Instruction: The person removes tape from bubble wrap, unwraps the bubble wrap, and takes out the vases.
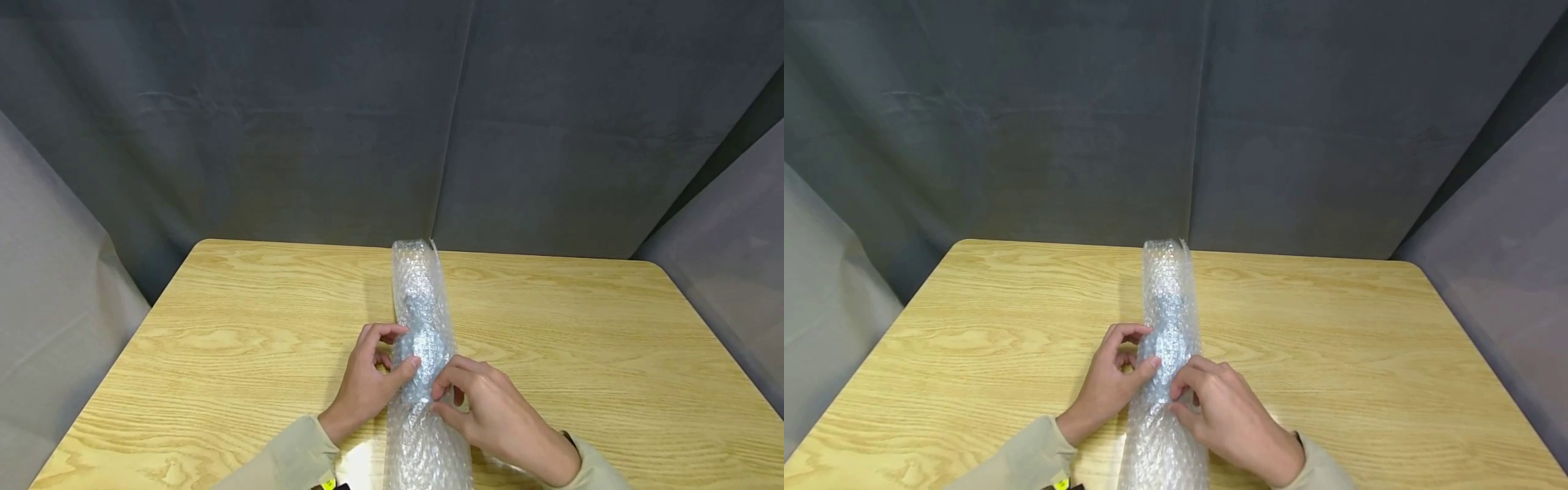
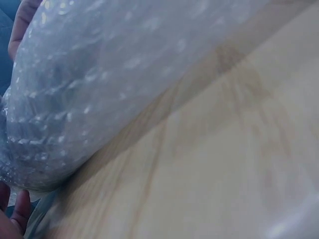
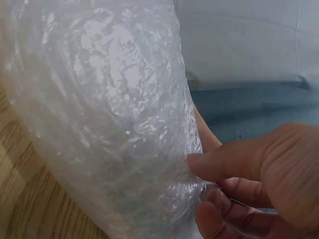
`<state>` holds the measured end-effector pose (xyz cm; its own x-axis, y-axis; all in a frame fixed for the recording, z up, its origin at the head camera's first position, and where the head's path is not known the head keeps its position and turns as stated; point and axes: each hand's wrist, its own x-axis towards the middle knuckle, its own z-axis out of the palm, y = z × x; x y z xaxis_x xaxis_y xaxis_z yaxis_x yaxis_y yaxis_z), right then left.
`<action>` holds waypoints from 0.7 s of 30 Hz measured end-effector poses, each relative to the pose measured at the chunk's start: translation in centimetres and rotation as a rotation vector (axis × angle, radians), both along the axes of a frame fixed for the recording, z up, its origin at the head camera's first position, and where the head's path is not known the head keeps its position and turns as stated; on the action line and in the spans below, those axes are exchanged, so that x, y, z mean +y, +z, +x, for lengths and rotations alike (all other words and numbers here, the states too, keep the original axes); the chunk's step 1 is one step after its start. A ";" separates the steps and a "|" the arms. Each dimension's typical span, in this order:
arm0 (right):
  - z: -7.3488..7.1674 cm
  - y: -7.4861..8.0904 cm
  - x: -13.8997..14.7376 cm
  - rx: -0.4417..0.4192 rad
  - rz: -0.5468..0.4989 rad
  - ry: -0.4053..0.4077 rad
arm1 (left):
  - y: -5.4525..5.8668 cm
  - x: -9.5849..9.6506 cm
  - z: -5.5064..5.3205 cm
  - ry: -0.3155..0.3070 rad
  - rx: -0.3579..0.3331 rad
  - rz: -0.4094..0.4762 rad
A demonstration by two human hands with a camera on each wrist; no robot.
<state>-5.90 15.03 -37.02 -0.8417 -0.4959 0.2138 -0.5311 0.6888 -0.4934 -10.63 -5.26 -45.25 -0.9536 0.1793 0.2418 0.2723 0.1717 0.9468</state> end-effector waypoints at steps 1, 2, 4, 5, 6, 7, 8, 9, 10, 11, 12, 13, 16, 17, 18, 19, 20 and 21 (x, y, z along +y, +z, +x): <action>0.0 0.0 0.0 -0.001 -0.001 0.001 | 0.0 0.0 0.0 0.000 -0.002 0.000; 0.0 0.0 0.0 -0.002 -0.002 0.002 | 0.0 0.0 0.0 0.000 -0.004 -0.001; 0.0 0.0 0.0 -0.003 -0.003 0.005 | 0.0 0.0 0.0 -0.001 -0.007 -0.003; 0.0 0.0 0.0 -0.002 -0.003 0.006 | 0.0 0.0 0.0 0.000 -0.009 -0.004; 0.0 0.0 0.1 -0.002 -0.003 0.008 | 0.0 0.0 0.0 -0.001 -0.010 -0.003; 0.0 0.0 0.1 -0.002 -0.003 0.009 | 0.0 0.0 0.0 -0.001 -0.011 -0.004; 0.0 0.0 0.1 -0.002 -0.003 0.010 | 0.0 0.0 0.0 0.000 -0.012 -0.004; 0.0 0.0 0.1 -0.001 -0.002 0.011 | 0.0 0.0 0.0 0.000 -0.011 -0.004; 0.0 0.0 0.0 -0.001 -0.001 0.012 | 0.0 0.0 0.0 -0.001 -0.010 -0.002; 0.0 0.0 0.0 -0.002 -0.002 0.013 | 0.0 0.0 0.0 0.000 -0.008 0.000; 0.0 0.0 0.0 -0.003 -0.002 0.014 | 0.0 0.0 0.0 -0.001 -0.005 0.001; 0.0 0.0 0.0 -0.003 -0.003 0.014 | 0.0 0.0 0.0 0.000 -0.002 0.001; 0.0 0.0 0.0 -0.010 -0.004 0.016 | 0.0 0.0 0.0 -0.001 0.008 0.006; 0.0 0.0 0.0 -0.014 -0.004 0.016 | 0.0 0.0 0.0 -0.001 0.011 0.006; 0.0 0.1 0.0 -0.017 -0.002 0.016 | 0.0 0.0 0.0 -0.002 0.013 0.007; 0.0 0.1 0.0 -0.023 0.000 0.013 | 0.0 0.0 0.0 -0.002 0.015 0.008; 0.0 0.1 0.0 -0.030 0.002 0.011 | 0.0 0.0 0.0 -0.003 0.017 0.009; 0.0 0.1 -0.1 -0.037 0.005 0.009 | 0.0 0.0 0.0 -0.003 0.018 0.009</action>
